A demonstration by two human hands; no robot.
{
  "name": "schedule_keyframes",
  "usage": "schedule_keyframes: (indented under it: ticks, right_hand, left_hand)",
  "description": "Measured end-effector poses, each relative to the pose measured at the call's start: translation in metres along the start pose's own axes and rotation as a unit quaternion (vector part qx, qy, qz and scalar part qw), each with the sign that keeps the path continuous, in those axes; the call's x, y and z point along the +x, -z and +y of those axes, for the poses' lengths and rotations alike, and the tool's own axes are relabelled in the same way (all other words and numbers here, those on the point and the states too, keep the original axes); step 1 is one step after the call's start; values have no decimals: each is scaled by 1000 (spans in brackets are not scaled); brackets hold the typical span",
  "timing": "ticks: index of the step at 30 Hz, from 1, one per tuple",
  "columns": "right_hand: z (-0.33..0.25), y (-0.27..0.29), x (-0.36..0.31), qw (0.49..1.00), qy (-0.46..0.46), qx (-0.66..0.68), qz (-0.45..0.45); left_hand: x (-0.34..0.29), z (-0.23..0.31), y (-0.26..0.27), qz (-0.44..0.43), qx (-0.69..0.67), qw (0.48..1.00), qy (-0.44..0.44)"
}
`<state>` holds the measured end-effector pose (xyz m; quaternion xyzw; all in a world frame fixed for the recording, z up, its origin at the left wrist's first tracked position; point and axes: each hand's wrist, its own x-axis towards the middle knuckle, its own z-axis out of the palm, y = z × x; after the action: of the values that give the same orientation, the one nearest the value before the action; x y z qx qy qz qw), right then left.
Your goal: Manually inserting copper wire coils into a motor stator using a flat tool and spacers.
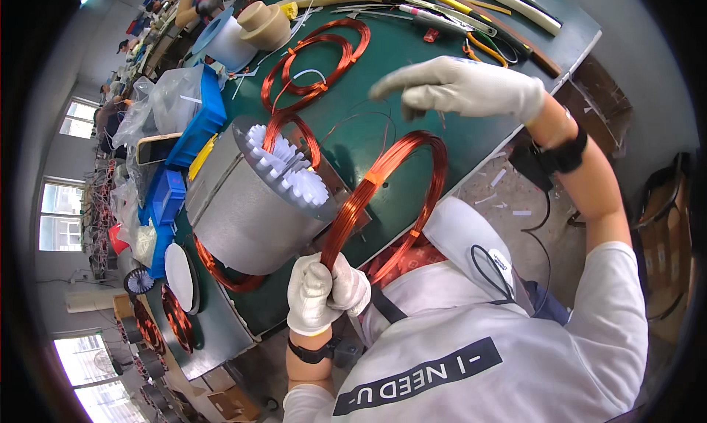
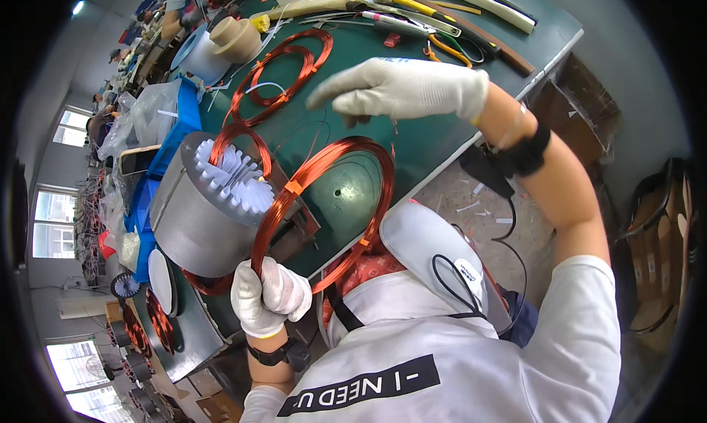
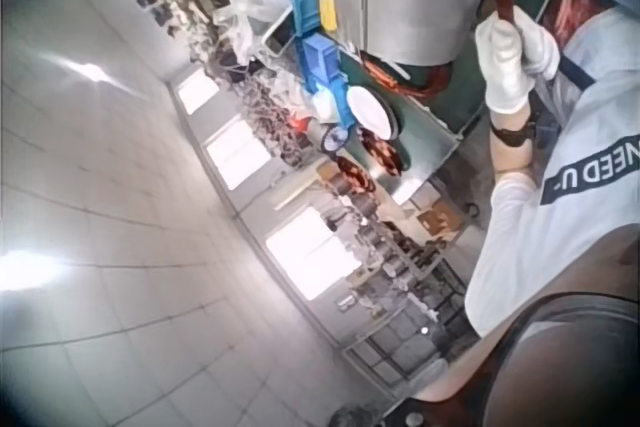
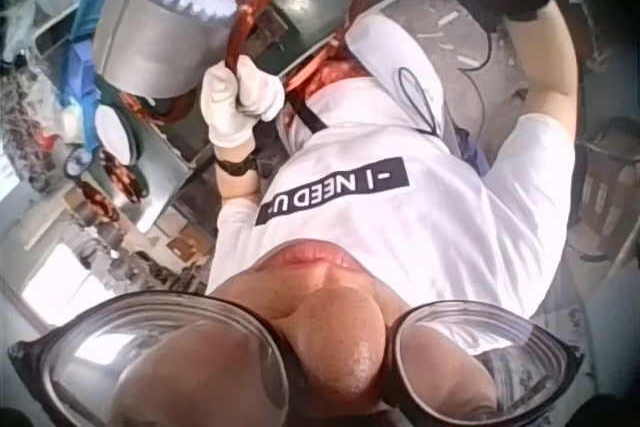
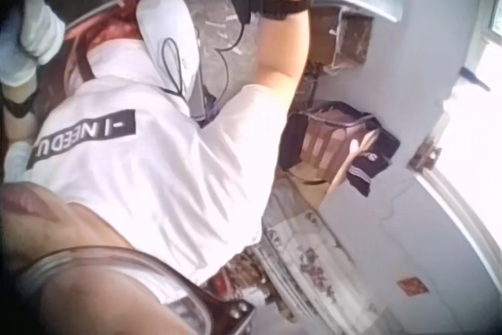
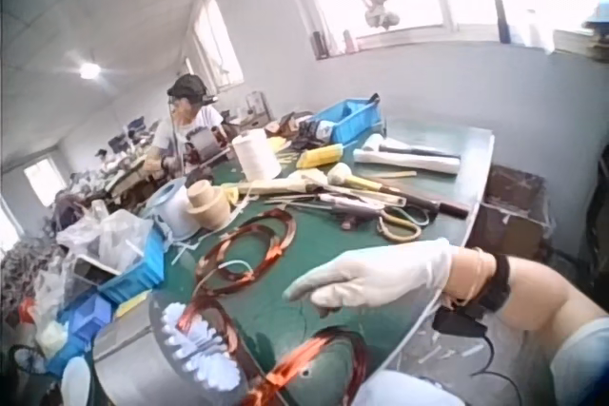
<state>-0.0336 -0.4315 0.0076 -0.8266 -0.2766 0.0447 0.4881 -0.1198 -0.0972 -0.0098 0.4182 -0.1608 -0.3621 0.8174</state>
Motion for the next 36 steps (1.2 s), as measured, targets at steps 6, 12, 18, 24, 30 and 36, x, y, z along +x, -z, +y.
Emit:
schedule_keyframes:
  ticks: [6, 12, 18, 24, 30, 36]
  right_hand:
    - [25, -2, 22, 972, -61, 204, -99]
    - [14, -2, 34, 969, -101, 187, -123]
    - [0, -5, 42, 973, -97, 158, -140]
    - [-4, -8, 51, 977, -41, 131, -160]
    - [-9, -12, 51, 985, 1, 92, -147]
    - [-26, -13, 46, 987, -20, 99, -125]
  left_hand:
    - [-1, -3, 9, -13, 3, 1000, -9]
    - [2, -5, 12, -46, -25, 999, -10]
    - [7, -7, 7, -85, -76, 993, -5]
    - [11, -3, 10, -124, -58, 991, 0]
    - [10, -3, 8, -105, -62, 993, 0]
    - [14, 2, 4, -108, -34, 994, -1]
